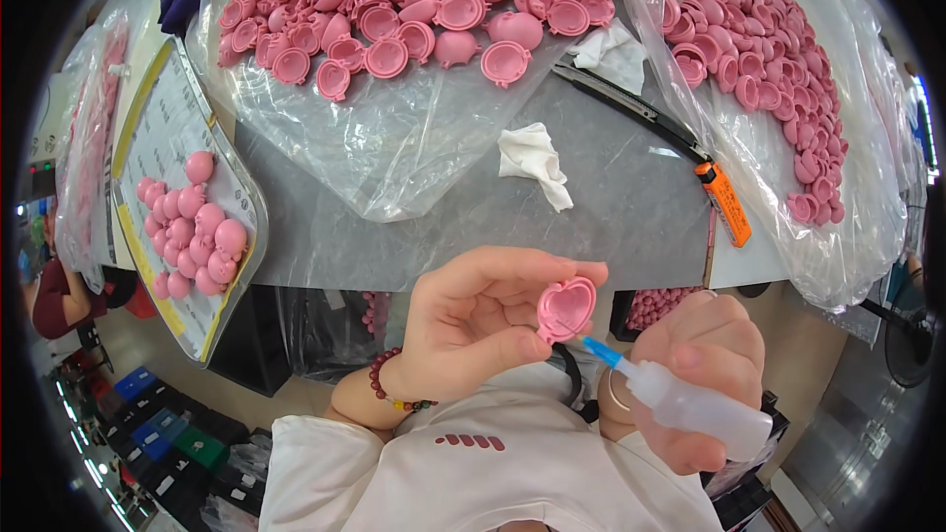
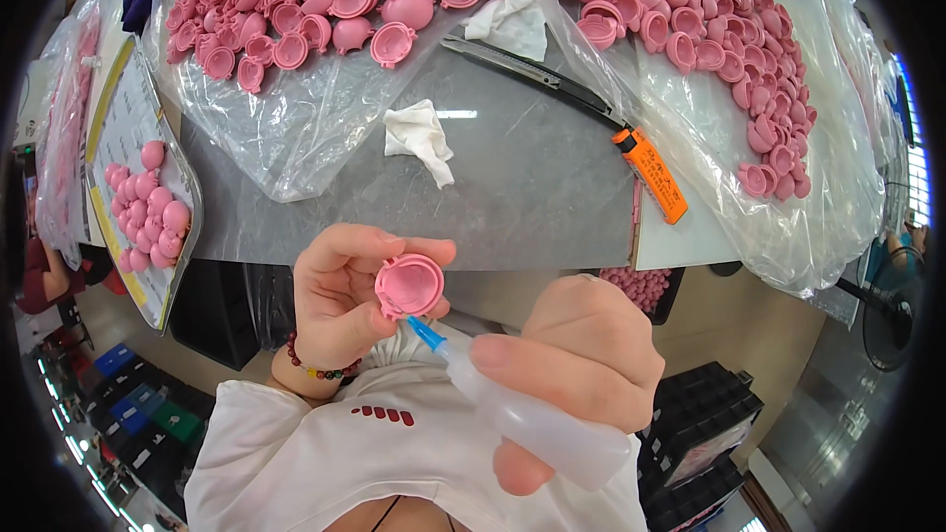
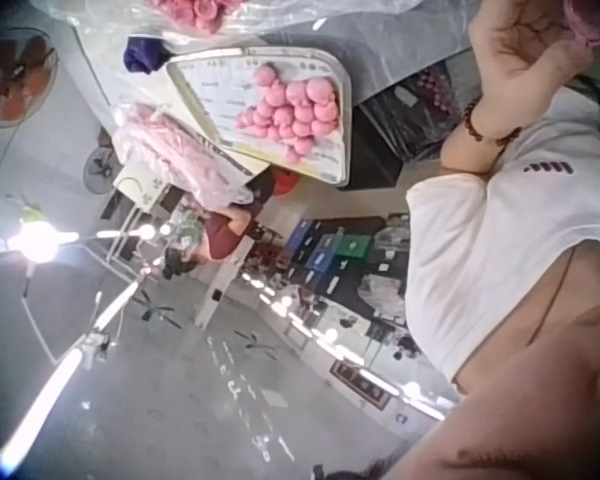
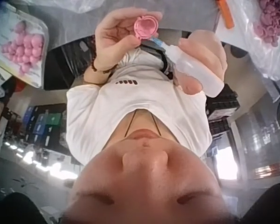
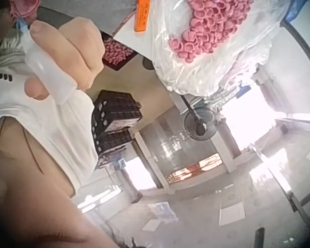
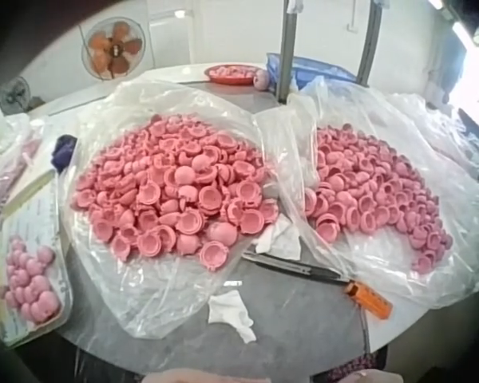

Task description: Applying glue to plastic toy components and joining them together to form small toy balls.

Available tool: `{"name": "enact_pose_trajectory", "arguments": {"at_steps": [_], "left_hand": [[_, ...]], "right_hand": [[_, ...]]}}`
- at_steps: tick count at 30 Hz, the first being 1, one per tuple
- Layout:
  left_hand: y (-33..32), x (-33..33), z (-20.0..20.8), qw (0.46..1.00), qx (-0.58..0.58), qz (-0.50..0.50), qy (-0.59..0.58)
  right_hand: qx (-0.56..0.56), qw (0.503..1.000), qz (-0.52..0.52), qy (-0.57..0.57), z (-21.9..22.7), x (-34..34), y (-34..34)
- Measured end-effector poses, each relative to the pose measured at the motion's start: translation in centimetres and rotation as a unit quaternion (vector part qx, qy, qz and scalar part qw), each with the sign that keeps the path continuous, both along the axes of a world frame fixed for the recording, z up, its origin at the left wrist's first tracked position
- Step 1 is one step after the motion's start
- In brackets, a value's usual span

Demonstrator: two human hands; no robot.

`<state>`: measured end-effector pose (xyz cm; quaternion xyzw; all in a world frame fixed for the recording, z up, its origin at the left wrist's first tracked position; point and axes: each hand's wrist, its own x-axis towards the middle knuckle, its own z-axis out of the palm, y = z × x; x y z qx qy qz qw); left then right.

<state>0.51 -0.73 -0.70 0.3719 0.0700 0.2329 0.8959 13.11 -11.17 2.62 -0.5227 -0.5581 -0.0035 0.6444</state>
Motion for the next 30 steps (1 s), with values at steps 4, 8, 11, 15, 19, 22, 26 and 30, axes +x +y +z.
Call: {"name": "enact_pose_trajectory", "arguments": {"at_steps": [4, 8, 11, 15, 19, 22, 26, 30], "left_hand": [[-0.1, 0.1, 0.2, 1.000, 0.000, -0.002, 0.007], [0.1, 0.0, 0.2, 1.000, 0.019, -0.002, 0.007], [0.1, 0.0, 0.3, 1.000, 0.013, -0.001, 0.004], [0.3, -0.1, 0.5, 0.999, 0.036, 0.003, 0.020], [0.5, -0.4, 0.3, 0.989, 0.142, 0.030, 0.013], [0.5, -0.5, 0.1, 0.982, 0.180, 0.058, 0.000], [0.3, -0.6, -0.1, 0.980, 0.177, 0.095, 0.013], [0.4, -0.3, -0.2, 0.998, 0.044, 0.052, -0.015]], "right_hand": [[-0.006, 1.000, -0.011, 0.003, 0.1, 0.1, 0.4], [-0.003, 1.000, -0.006, -0.003, -0.1, 0.1, 0.5], [0.038, 0.999, -0.015, -0.002, -0.2, 0.3, 0.5], [0.015, 0.999, -0.027, -0.014, -0.2, 0.2, 0.5], [0.012, 0.999, -0.038, -0.026, -0.3, 0.4, 0.5], [-0.020, 0.999, -0.041, -0.013, 0.2, 0.9, -0.2], [-0.022, 0.999, -0.028, -0.005, -0.4, -0.1, 0.0], [0.014, 1.000, 0.020, 0.015, -0.3, 0.3, 0.1]]}}
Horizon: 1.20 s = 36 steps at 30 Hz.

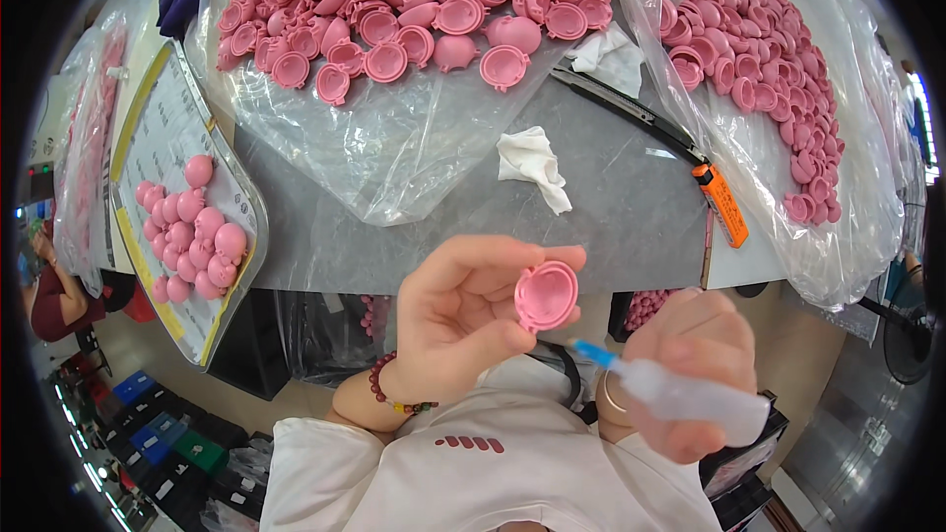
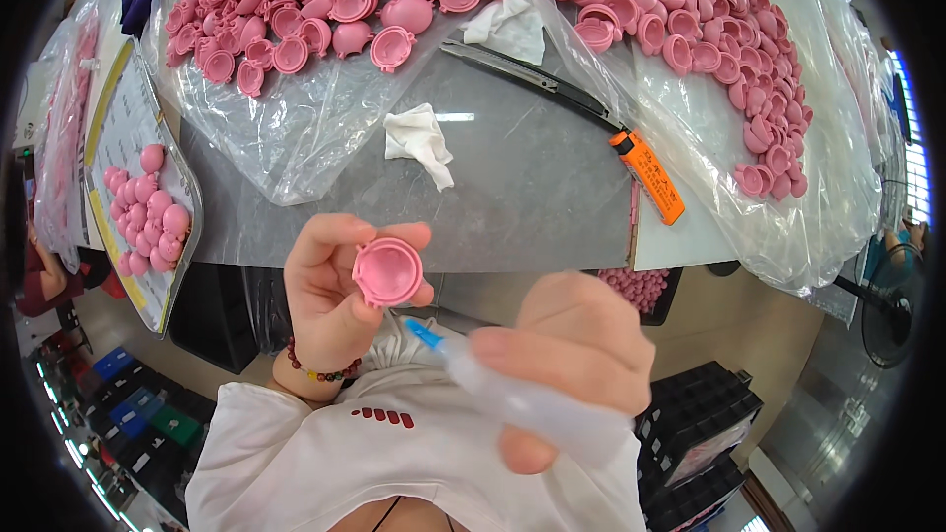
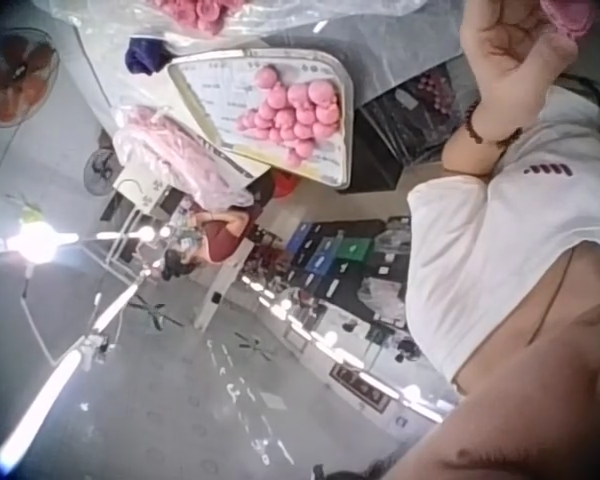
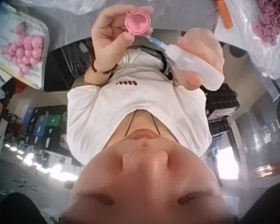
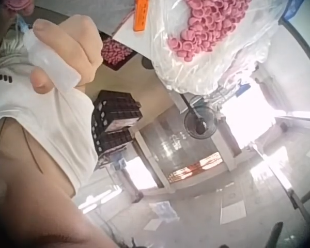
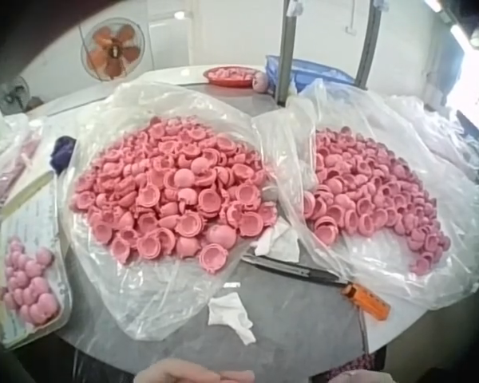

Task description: Applying glue to plastic toy components and joining them together to form small toy balls.

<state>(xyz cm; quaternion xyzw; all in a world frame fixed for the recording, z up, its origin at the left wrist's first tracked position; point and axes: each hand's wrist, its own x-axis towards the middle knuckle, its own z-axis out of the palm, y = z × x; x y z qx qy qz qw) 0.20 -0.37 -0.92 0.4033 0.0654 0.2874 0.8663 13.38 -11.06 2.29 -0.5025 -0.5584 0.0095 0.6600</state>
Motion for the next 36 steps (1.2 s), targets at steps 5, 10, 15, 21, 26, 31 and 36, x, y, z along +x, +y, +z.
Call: {"name": "enact_pose_trajectory", "arguments": {"at_steps": [5, 10, 15, 21, 26, 31, 36], "left_hand": [[0.2, 0.1, -0.2, 0.978, -0.171, -0.106, -0.058], [-0.1, 0.3, -0.1, 0.925, -0.344, -0.159, -0.010], [-0.5, -0.7, -1.3, 0.914, -0.354, -0.171, -0.095], [0.6, -1.1, -1.7, 0.958, -0.253, -0.084, -0.109], [0.6, -0.3, -1.1, 0.955, -0.257, -0.082, -0.119], [0.7, -0.1, -1.2, 0.958, -0.238, -0.090, -0.133], [0.8, -0.3, -1.1, 0.959, -0.235, -0.094, -0.132]], "right_hand": [[0.041, 0.971, -0.221, 0.086, -1.3, 0.8, 1.2], [-0.241, 0.942, -0.231, -0.015, -2.6, 3.7, 1.7], [-0.236, 0.947, -0.213, 0.034, -1.8, 3.3, 2.2], [-0.214, 0.773, -0.583, -0.131, 0.3, 10.9, -5.0], [-0.406, 0.781, -0.438, -0.183, -0.6, 13.7, -7.0], [-0.367, 0.845, -0.379, -0.085, 0.2, 11.5, -5.6], [-0.439, 0.885, -0.134, -0.076, 0.6, 5.5, -2.0]]}}
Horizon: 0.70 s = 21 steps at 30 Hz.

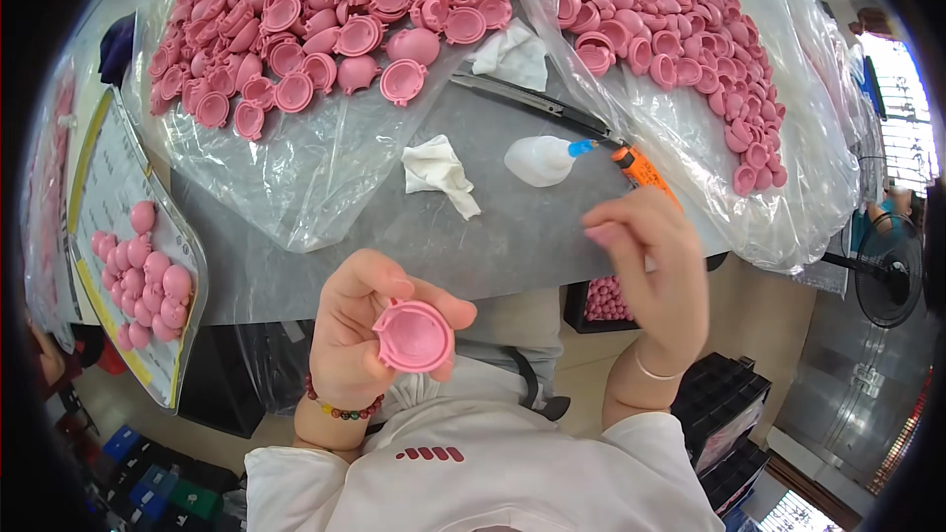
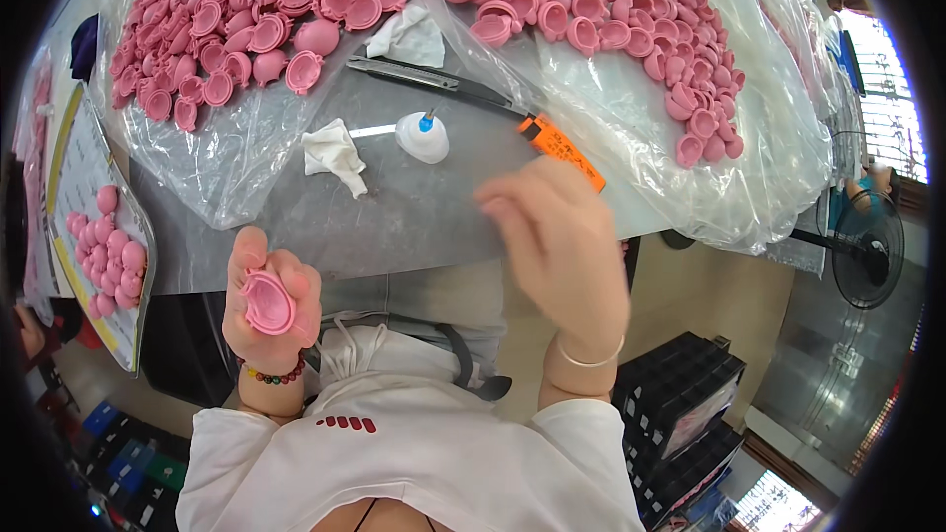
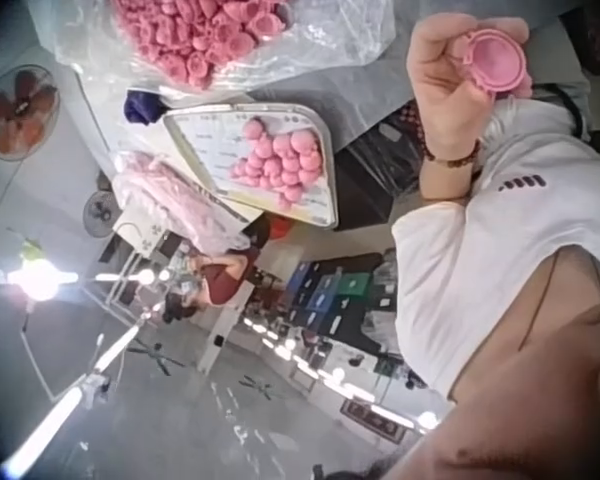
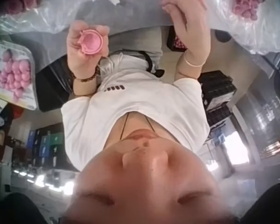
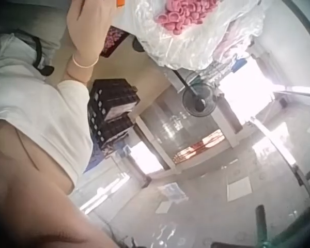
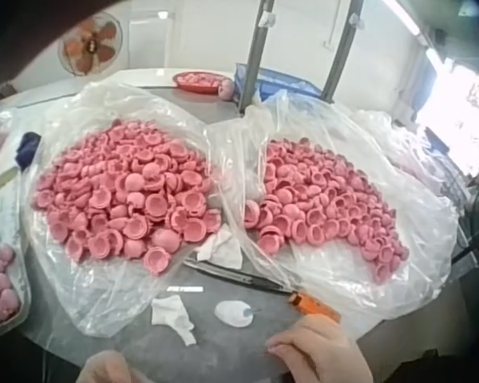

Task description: Applying glue to plastic toy components and joining them together to form small toy balls.

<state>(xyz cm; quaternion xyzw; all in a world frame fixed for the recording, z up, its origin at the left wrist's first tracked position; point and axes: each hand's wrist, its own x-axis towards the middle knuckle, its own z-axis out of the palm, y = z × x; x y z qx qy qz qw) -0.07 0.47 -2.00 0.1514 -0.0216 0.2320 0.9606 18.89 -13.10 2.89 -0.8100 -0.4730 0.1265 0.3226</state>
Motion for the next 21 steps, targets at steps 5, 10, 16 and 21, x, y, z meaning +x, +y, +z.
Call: {"name": "enact_pose_trajectory", "arguments": {"at_steps": [5, 10, 16, 21], "left_hand": [[0.2, -0.2, -0.1, 0.997, 0.070, -0.008, 0.018], [-0.4, 0.4, 1.9, 0.966, 0.160, 0.060, 0.195], [-1.2, 1.1, 1.8, 0.921, 0.326, 0.054, 0.208], [-1.5, 1.3, 1.9, 0.864, 0.440, 0.079, 0.230]], "right_hand": [[0.072, 0.996, -0.056, 0.012, -0.8, -0.7, 1.0], [0.029, 0.999, -0.038, -0.006, -0.6, -0.8, 0.4], [0.204, 0.973, 0.041, 0.103, 0.2, -3.7, 0.6], [0.228, 0.965, 0.067, 0.107, -1.2, -4.7, 1.3]]}}
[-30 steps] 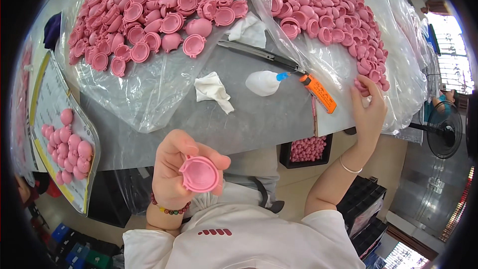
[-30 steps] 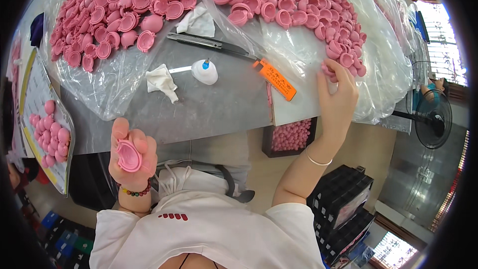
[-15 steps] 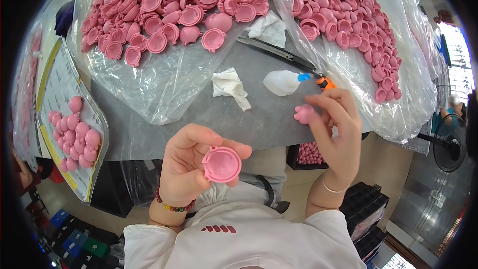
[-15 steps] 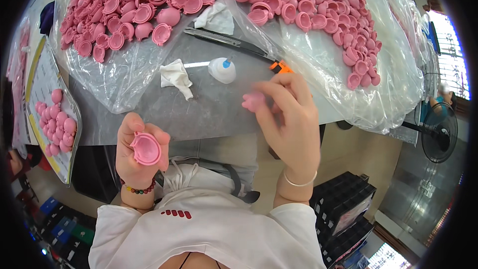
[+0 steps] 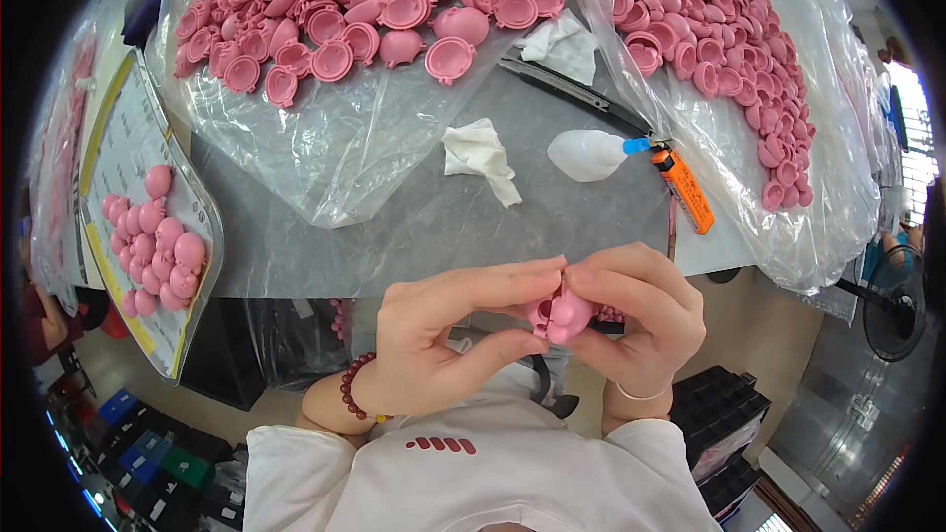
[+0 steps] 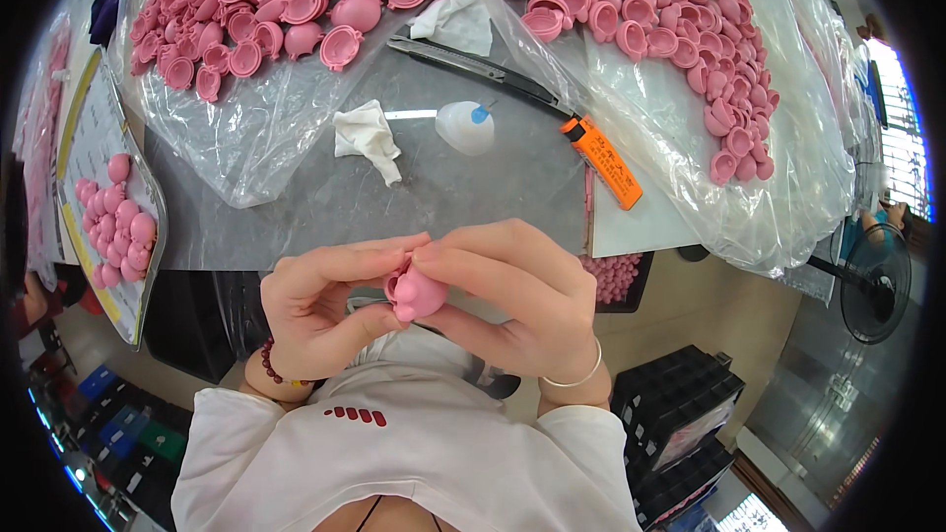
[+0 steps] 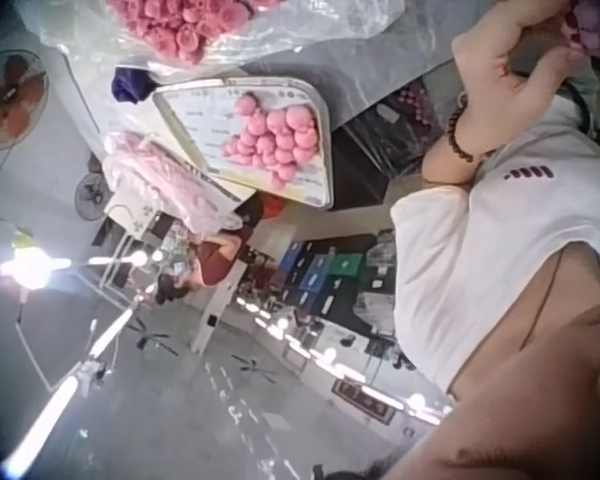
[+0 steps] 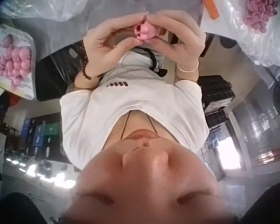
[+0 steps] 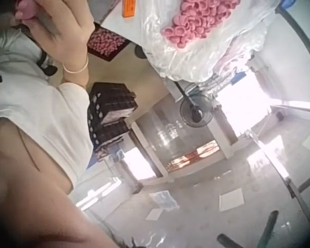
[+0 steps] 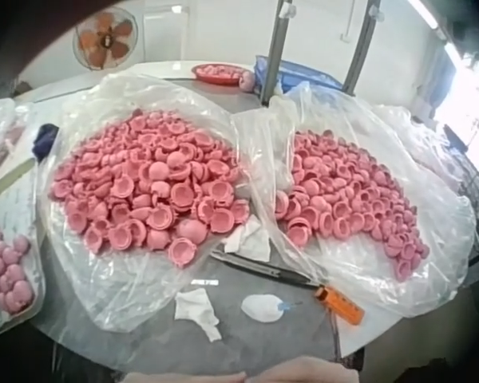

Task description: Applying glue to plastic toy components and joining them together to form small toy balls.

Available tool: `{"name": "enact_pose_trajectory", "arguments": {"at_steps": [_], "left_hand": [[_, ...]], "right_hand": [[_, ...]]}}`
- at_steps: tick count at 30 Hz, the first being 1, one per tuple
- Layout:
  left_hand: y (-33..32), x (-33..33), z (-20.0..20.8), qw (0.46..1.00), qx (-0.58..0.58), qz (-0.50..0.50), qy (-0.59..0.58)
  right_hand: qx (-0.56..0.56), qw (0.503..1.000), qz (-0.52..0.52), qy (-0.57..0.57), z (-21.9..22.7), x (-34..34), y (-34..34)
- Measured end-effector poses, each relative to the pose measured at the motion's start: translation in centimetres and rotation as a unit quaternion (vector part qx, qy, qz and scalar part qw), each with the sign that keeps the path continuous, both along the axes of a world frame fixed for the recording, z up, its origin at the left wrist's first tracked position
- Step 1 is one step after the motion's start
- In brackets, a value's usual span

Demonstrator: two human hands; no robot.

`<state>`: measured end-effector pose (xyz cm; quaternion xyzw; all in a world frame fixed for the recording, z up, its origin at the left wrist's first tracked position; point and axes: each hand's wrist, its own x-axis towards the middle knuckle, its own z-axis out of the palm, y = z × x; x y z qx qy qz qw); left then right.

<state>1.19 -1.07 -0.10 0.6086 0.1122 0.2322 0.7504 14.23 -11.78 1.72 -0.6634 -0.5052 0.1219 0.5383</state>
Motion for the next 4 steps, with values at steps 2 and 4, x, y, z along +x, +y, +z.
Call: {"name": "enact_pose_trajectory", "arguments": {"at_steps": [2, 4], "left_hand": [[-0.01, -0.05, 0.03, 1.000, -0.008, -0.001, 0.003], [0.01, -0.12, 0.02, 1.000, -0.016, -0.004, 0.005]], "right_hand": [[0.020, 0.999, 0.021, -0.044, -0.42, 0.22, -0.20], [0.020, 0.998, 0.032, -0.059, -0.44, 0.29, -0.30]]}}
